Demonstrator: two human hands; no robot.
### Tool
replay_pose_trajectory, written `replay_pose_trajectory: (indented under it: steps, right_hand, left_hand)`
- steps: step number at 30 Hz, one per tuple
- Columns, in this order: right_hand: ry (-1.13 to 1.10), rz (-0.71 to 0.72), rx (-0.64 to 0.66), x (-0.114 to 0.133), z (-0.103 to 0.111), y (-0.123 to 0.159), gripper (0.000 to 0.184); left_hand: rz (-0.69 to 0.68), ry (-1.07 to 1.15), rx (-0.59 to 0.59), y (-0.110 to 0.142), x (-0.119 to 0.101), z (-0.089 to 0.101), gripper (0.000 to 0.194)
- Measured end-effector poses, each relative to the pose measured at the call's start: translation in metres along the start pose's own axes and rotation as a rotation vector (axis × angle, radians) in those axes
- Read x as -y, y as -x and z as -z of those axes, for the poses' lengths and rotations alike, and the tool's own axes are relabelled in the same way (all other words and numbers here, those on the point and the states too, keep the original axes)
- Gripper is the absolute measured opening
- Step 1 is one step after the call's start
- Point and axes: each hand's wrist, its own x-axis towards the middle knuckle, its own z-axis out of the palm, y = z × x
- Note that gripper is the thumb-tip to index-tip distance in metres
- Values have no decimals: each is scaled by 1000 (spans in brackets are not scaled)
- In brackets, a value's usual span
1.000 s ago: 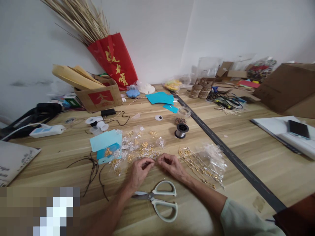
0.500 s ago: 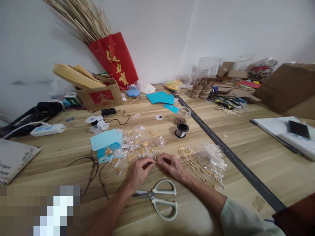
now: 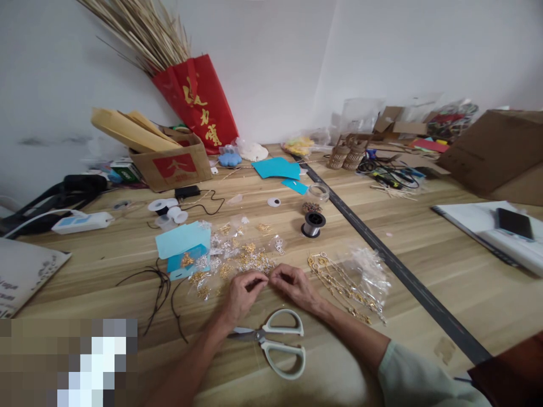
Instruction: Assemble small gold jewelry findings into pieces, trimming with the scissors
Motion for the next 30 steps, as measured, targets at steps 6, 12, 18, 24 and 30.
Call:
replay_pose_trajectory:
  steps: [6,12,18,24,30]
  right_hand:
    - [-4,-11,6,1,0,0,29]
    - [-2,-6,14,-2,0,0,29]
    - [8,-7,34,-4,0,0,25]
    - [18,-14,43,-5,1,0,25]
    - [10,-12,39,-5,0,0,25]
  left_hand:
    - [37,9,10,0,-2,0,12]
    - [57,21,-5,0,-2,-1,10]
    - [98,49,-15,1,0,-3,6]
    - [75,27,-23,2,0,-4,5]
    - [52,-4,-21,2,-2,-2,8]
